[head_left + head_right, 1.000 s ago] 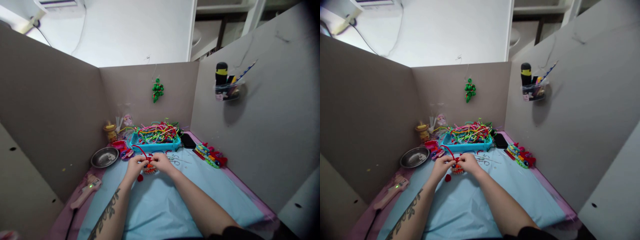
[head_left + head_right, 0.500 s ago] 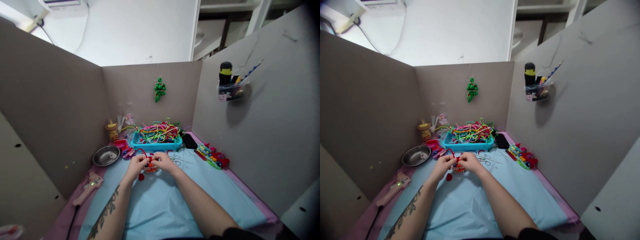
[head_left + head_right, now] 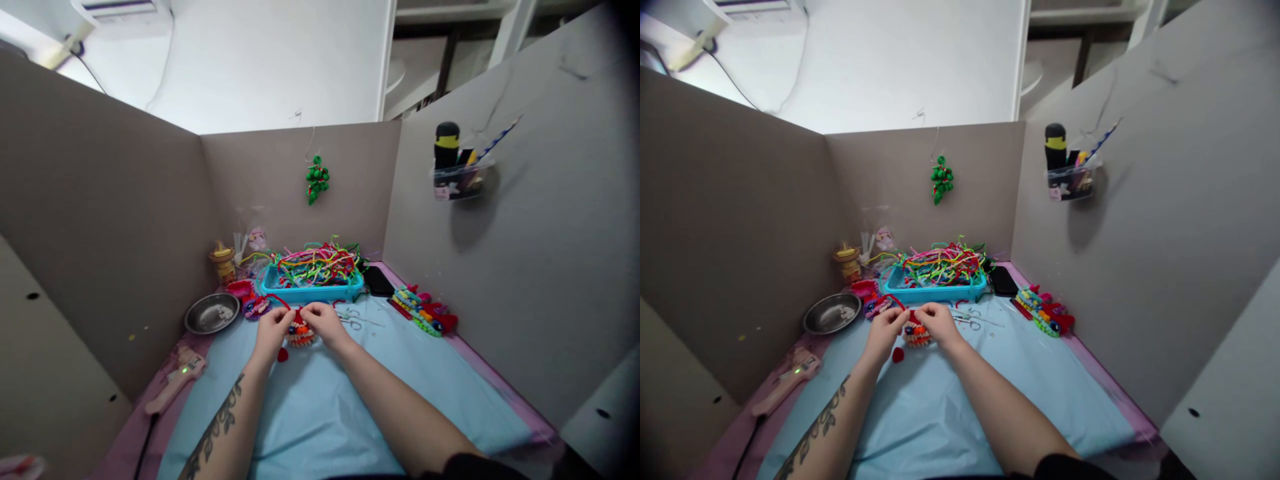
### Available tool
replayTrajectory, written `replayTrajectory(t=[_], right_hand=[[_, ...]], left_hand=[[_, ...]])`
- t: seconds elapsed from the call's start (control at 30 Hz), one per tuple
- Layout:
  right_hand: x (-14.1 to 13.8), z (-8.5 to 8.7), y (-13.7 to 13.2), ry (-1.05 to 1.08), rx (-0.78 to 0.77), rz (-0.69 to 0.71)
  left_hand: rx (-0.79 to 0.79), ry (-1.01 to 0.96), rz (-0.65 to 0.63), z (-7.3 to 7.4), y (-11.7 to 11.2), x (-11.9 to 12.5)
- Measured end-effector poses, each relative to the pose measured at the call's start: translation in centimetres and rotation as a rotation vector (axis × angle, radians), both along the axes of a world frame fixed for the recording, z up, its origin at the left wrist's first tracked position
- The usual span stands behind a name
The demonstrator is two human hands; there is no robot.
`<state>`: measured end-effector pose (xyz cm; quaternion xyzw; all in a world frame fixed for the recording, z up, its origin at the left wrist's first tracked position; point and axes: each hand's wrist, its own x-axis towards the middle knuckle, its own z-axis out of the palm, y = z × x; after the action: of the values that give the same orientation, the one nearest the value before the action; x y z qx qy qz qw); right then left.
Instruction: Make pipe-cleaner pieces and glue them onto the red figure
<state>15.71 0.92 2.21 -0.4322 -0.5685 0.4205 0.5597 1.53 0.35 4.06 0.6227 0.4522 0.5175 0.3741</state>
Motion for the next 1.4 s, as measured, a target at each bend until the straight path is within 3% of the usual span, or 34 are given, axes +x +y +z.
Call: replayTrajectory(t=[0.2, 0.43, 0.57, 0.67, 0.73, 0.83, 0.9, 1.1, 1.2, 1.4], right_hand=[[0.4, -0.3, 0.2, -0.103, 0.046, -0.037], [0.9, 0.1, 0.2, -0.304, 0.103, 0.022], [1.7, 0.3, 0.3, -0.494, 0.161, 0.119], [2.0, 0.3, 0.3, -0.500, 0.109, 0.240], [1.9, 0.4, 0.2, -0.384, 0.066, 0.215], [1.3, 0.7, -0.1, -0.072, 0.017, 0.143], [0.6, 0.8, -0.4, 0.099, -0.006, 0.166], [-1.5, -0.4, -0.9, 0.456, -0.101, 0.081], [-1.5, -0.8, -0.7, 0.441, -0.105, 0.009], [-0.7, -0.7, -0.2, 0.044, 0.076, -0.128]], left_hand=[[-0.030, 0.060, -0.071, 0.0, 0.2, -0.4], [0.012, 0.236, -0.125, -0.2, 0.7, -1.2], [-0.049, 0.345, -0.288, -0.3, 0.8, -1.9], [-0.072, 0.393, -0.415, -0.2, 0.7, -2.1], [-0.024, 0.374, -0.349, 0.0, 0.5, -1.9], [0.079, 0.283, -0.119, 0.3, 0.3, -1.4], [0.118, 0.229, -0.030, 0.3, 0.3, -0.9], [0.143, 0.162, -0.002, -0.5, 0.2, 0.0], [0.092, 0.161, -0.033, -0.7, 0.2, 0.0], [0.059, 0.040, -0.011, -0.3, 0.2, -0.1]])
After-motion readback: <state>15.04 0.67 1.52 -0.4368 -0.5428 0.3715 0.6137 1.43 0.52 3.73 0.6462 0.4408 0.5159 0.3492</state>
